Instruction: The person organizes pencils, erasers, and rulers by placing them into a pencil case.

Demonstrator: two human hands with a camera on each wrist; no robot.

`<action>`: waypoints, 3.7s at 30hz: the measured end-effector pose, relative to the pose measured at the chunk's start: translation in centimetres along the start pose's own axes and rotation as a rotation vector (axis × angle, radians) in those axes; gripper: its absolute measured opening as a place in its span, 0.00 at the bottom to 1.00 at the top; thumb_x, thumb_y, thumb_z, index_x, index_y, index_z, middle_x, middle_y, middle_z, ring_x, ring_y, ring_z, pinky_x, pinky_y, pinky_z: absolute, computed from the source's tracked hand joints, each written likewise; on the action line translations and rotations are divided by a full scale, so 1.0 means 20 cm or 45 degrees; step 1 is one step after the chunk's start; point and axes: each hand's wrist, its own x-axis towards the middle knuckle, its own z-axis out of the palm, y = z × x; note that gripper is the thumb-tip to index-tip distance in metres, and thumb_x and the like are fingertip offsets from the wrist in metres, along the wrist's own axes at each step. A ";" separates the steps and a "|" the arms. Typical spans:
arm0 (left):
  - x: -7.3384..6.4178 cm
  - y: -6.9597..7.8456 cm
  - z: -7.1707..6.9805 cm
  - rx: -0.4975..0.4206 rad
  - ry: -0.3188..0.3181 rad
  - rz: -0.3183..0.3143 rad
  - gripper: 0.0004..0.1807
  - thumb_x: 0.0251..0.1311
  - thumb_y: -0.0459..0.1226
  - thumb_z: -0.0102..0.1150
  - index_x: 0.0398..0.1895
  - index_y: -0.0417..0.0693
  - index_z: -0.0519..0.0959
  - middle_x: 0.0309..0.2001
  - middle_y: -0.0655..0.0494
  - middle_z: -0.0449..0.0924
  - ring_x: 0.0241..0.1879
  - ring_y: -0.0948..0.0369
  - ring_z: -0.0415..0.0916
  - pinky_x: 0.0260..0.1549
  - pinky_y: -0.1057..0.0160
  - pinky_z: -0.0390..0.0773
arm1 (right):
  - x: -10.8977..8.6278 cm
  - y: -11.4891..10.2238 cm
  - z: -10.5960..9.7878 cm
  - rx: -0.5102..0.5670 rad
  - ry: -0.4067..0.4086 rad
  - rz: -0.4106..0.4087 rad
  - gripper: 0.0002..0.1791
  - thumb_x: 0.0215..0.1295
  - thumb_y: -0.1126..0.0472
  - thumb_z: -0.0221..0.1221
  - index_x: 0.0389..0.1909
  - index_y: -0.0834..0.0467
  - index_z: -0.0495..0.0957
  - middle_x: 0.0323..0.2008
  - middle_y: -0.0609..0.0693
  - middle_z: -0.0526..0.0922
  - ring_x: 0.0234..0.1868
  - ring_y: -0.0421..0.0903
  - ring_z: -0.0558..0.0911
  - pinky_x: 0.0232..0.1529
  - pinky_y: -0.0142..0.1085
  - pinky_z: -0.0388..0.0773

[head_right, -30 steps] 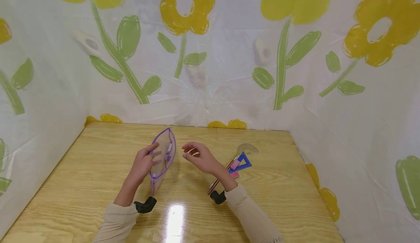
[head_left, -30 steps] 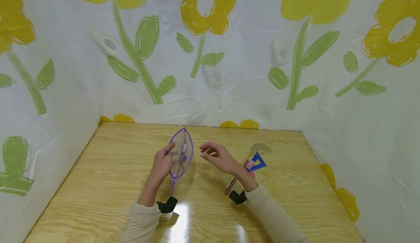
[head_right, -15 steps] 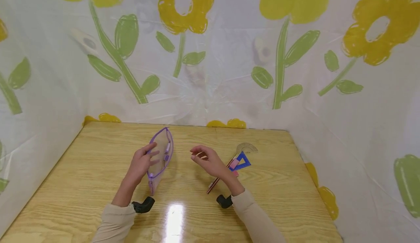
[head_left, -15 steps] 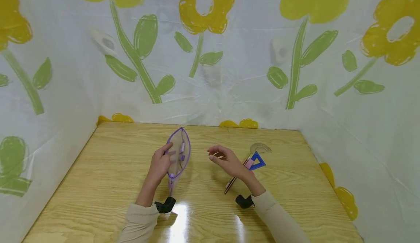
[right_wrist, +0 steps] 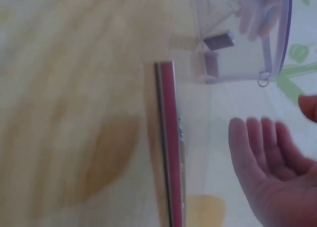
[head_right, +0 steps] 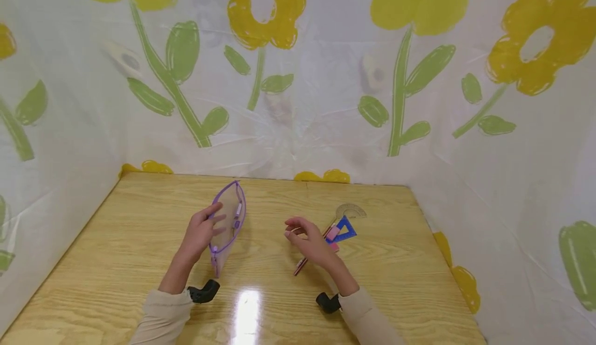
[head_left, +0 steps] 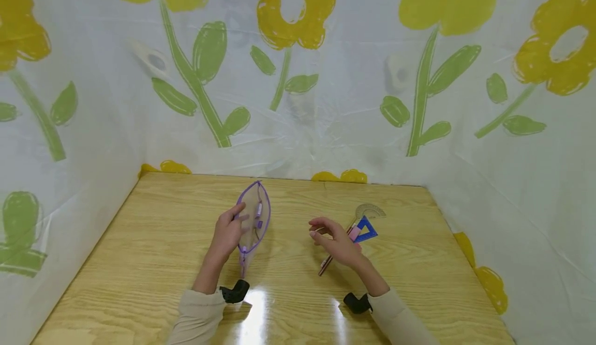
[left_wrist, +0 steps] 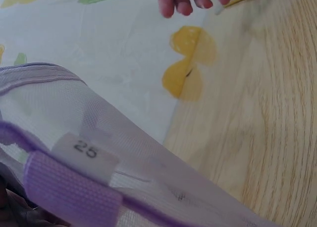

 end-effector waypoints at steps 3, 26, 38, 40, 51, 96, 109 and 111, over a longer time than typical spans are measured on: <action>0.00 0.00 0.00 0.011 0.010 0.001 0.32 0.68 0.28 0.33 0.77 0.31 0.57 0.78 0.36 0.53 0.74 0.40 0.59 0.70 0.45 0.69 | -0.04 0.00 0.00 0.116 0.074 0.080 0.25 0.78 0.61 0.53 0.67 0.74 0.65 0.58 0.73 0.72 0.57 0.69 0.76 0.53 0.46 0.87; -0.02 0.01 0.01 0.010 -0.009 0.019 0.32 0.69 0.28 0.30 0.77 0.32 0.56 0.79 0.36 0.53 0.74 0.40 0.60 0.70 0.45 0.69 | -0.19 -0.03 -0.13 0.256 0.391 0.460 0.33 0.80 0.59 0.47 0.76 0.72 0.50 0.74 0.72 0.57 0.73 0.68 0.63 0.66 0.56 0.75; 0.00 0.00 0.01 0.042 -0.004 0.019 0.34 0.65 0.27 0.31 0.77 0.31 0.56 0.78 0.37 0.54 0.74 0.41 0.60 0.72 0.44 0.66 | -0.18 -0.03 -0.16 0.280 0.323 0.494 0.40 0.80 0.57 0.45 0.78 0.74 0.37 0.76 0.75 0.48 0.75 0.70 0.57 0.70 0.59 0.70; -0.01 0.00 0.01 0.042 -0.005 0.024 0.34 0.64 0.26 0.31 0.77 0.31 0.56 0.78 0.36 0.53 0.74 0.40 0.60 0.72 0.44 0.65 | -0.17 -0.03 -0.17 0.297 0.313 0.497 0.41 0.80 0.57 0.46 0.78 0.74 0.36 0.76 0.75 0.49 0.76 0.70 0.56 0.71 0.58 0.69; -0.01 0.00 0.02 0.064 0.004 0.036 0.34 0.65 0.27 0.32 0.77 0.30 0.57 0.78 0.35 0.54 0.77 0.40 0.53 0.77 0.44 0.56 | -0.11 -0.02 -0.20 0.300 0.245 0.586 0.45 0.79 0.52 0.48 0.80 0.67 0.31 0.76 0.75 0.51 0.75 0.70 0.58 0.66 0.54 0.76; 0.01 -0.03 0.01 0.015 0.000 0.026 0.32 0.68 0.27 0.31 0.77 0.32 0.56 0.79 0.38 0.53 0.75 0.41 0.58 0.72 0.45 0.66 | 0.20 0.14 -0.16 -0.272 0.335 0.543 0.46 0.54 0.67 0.69 0.73 0.70 0.59 0.66 0.68 0.70 0.64 0.63 0.74 0.61 0.55 0.78; 0.02 -0.02 0.02 0.046 0.017 0.016 0.32 0.67 0.27 0.31 0.77 0.32 0.57 0.78 0.38 0.54 0.76 0.42 0.57 0.72 0.45 0.67 | 0.20 0.17 -0.24 -0.022 0.239 0.471 0.34 0.62 0.72 0.60 0.70 0.71 0.66 0.61 0.69 0.75 0.57 0.60 0.79 0.47 0.39 0.86; 0.01 -0.02 0.02 0.048 0.019 0.011 0.32 0.67 0.27 0.31 0.77 0.32 0.57 0.78 0.38 0.54 0.76 0.42 0.56 0.72 0.45 0.66 | 0.20 0.18 -0.24 0.026 0.234 0.476 0.33 0.62 0.73 0.59 0.69 0.72 0.66 0.60 0.70 0.75 0.54 0.57 0.80 0.44 0.36 0.86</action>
